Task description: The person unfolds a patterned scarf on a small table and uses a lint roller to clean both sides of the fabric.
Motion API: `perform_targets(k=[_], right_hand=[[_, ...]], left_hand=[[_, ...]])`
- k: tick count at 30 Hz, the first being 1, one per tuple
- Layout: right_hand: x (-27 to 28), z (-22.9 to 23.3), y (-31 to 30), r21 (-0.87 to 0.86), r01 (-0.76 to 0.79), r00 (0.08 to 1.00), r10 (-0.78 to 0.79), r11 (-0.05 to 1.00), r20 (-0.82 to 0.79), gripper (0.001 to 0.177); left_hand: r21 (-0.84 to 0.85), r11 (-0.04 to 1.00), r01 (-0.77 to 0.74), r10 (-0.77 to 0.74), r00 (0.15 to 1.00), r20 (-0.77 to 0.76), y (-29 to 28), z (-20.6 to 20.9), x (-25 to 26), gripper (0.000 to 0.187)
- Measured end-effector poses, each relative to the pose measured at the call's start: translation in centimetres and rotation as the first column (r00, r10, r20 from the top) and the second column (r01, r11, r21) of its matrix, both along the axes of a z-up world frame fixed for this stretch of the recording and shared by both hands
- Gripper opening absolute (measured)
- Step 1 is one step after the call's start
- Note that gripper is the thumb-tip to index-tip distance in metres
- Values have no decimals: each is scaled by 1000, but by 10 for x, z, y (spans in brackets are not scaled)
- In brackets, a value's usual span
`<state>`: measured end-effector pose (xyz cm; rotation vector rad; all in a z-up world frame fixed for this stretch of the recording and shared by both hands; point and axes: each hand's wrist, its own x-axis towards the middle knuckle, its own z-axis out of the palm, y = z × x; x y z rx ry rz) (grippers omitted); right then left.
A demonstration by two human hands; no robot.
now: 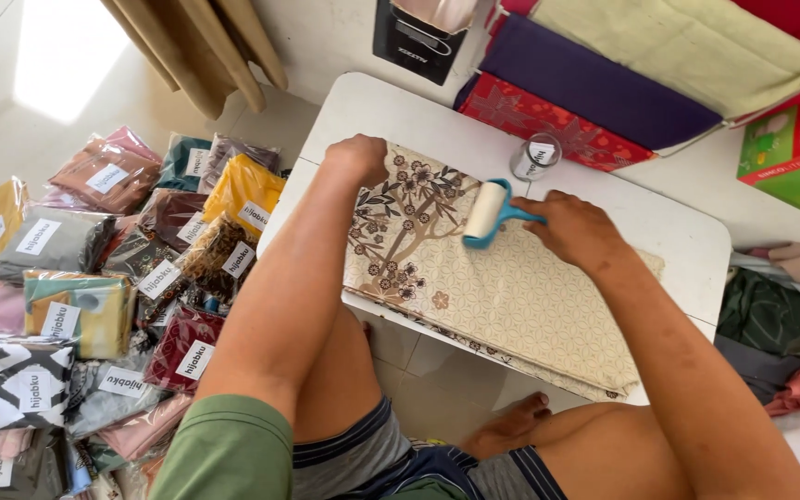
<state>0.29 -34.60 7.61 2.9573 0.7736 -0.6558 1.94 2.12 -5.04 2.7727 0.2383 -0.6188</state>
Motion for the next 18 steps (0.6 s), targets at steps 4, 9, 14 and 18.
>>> perform_targets(k=[4,9,14,18], right_hand=[[4,-5,71,67,-71,997,72,995,-14,46],[14,-20,141,196,-133,990,137,972,-8,47],[16,9,163,159,-110,984,130,981,-119,47],[17,15,170,74,-136,989,140,988,-48,46]], left_hand=[[18,999,-36,33,990,139,2,-4,0,44],[13,998,-65,61,978,199,10,17,-16,41],[-11,997,-80,80,975,209,13,37,-29,42],[-20,996,-85,87,971,222,13,28,-29,40]])
